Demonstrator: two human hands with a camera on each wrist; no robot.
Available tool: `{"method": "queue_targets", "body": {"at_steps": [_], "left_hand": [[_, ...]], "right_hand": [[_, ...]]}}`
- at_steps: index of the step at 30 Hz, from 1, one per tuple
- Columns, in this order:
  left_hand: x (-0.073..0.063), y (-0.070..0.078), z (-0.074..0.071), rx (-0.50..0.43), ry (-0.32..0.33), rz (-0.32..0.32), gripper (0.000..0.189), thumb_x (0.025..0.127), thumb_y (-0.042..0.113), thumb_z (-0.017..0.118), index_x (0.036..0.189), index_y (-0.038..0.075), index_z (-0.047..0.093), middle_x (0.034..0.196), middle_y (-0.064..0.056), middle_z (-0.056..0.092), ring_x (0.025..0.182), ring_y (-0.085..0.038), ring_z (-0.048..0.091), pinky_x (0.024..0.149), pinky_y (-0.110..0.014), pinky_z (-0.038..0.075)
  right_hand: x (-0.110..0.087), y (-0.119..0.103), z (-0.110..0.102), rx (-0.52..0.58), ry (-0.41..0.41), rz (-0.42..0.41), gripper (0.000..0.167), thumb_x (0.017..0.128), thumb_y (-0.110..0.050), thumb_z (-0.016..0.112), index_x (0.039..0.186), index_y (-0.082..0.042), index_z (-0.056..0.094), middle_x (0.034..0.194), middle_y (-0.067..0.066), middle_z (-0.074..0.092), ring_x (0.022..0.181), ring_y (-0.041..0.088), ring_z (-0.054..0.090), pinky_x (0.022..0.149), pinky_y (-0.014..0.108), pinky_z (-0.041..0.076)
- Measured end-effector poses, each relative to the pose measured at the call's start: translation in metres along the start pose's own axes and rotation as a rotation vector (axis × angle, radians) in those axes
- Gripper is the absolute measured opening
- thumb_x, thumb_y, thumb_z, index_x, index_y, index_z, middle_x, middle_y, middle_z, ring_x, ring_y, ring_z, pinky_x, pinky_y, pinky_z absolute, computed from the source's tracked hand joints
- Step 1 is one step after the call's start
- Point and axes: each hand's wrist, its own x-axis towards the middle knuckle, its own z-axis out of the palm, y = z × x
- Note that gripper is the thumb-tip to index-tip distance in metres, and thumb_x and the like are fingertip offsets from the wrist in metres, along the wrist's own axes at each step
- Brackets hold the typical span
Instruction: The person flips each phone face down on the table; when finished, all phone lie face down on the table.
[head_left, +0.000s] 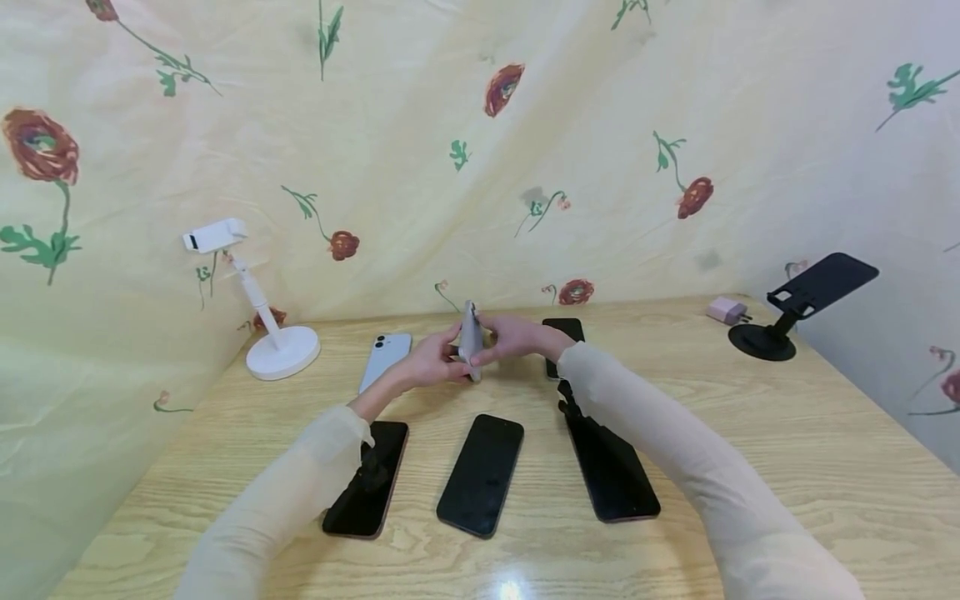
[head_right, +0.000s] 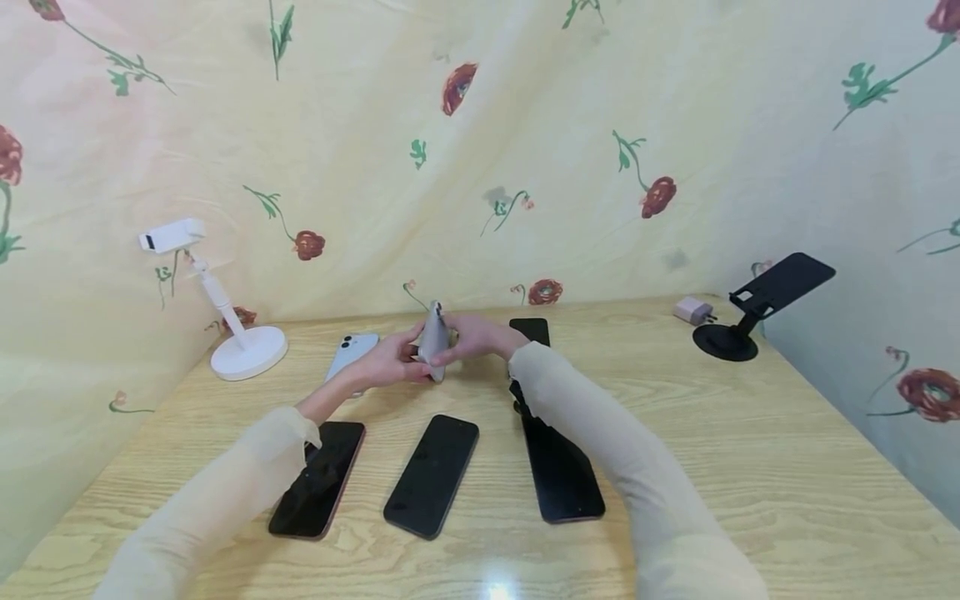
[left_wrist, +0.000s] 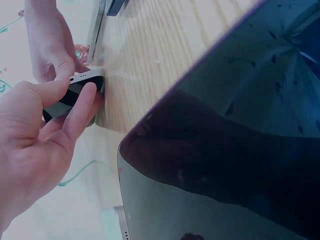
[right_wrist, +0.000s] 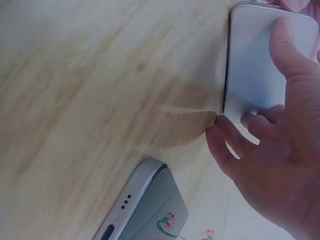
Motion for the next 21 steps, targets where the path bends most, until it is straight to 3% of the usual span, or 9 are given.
{"method": "queue_targets", "body": {"at_steps": [3,10,17,21], "left_hand": [[0.0006,0.0,-0.0011,-0.006,-0.005,-0.003,0.086,0.096,-0.009,0.059,0.16,0.002,0.002,0.135,-0.04,0.048,0.103,-0.042,0.066,0.084,-0.04,0.055],[-0.0027,-0.0027,-0.0023,-0.025,0.01,-0.035,0.087,0.094,-0.012,0.059,0.159,-0.001,0.001,0.132,-0.039,0.051,0.109,-0.039,0.064,0.084,-0.039,0.055],[-0.0042,-0.003,-0.0026,-0.096,0.016,-0.092,0.086,0.095,-0.013,0.058,0.159,-0.001,0.001,0.136,-0.037,0.05,0.104,-0.037,0.067,0.086,-0.04,0.055],[-0.0042,-0.0035,-0.0036,-0.084,0.026,-0.118,0.086,0.093,-0.014,0.059,0.159,0.0,0.006,0.133,-0.035,0.053,0.105,-0.036,0.067,0.086,-0.039,0.055]], "right_hand": [[-0.0008,0.0003,-0.0002,-0.027,-0.018,0.01,0.099,0.089,-0.042,0.076,0.159,-0.001,0.018,0.153,0.024,0.038,0.134,0.033,0.044,0.108,0.044,0.037],[-0.0016,0.0019,0.0015,-0.075,-0.037,0.003,0.091,0.09,-0.038,0.076,0.156,0.0,0.026,0.151,0.022,0.042,0.121,0.027,0.051,0.1,0.038,0.041],[-0.0016,0.0021,0.0028,-0.087,-0.047,0.042,0.089,0.091,-0.04,0.075,0.157,-0.003,0.029,0.152,0.019,0.042,0.127,0.027,0.048,0.106,0.04,0.037],[-0.0021,0.0012,0.003,-0.102,-0.05,0.052,0.088,0.09,-0.041,0.075,0.156,-0.001,0.031,0.15,0.02,0.044,0.118,0.025,0.05,0.102,0.038,0.039]]}}
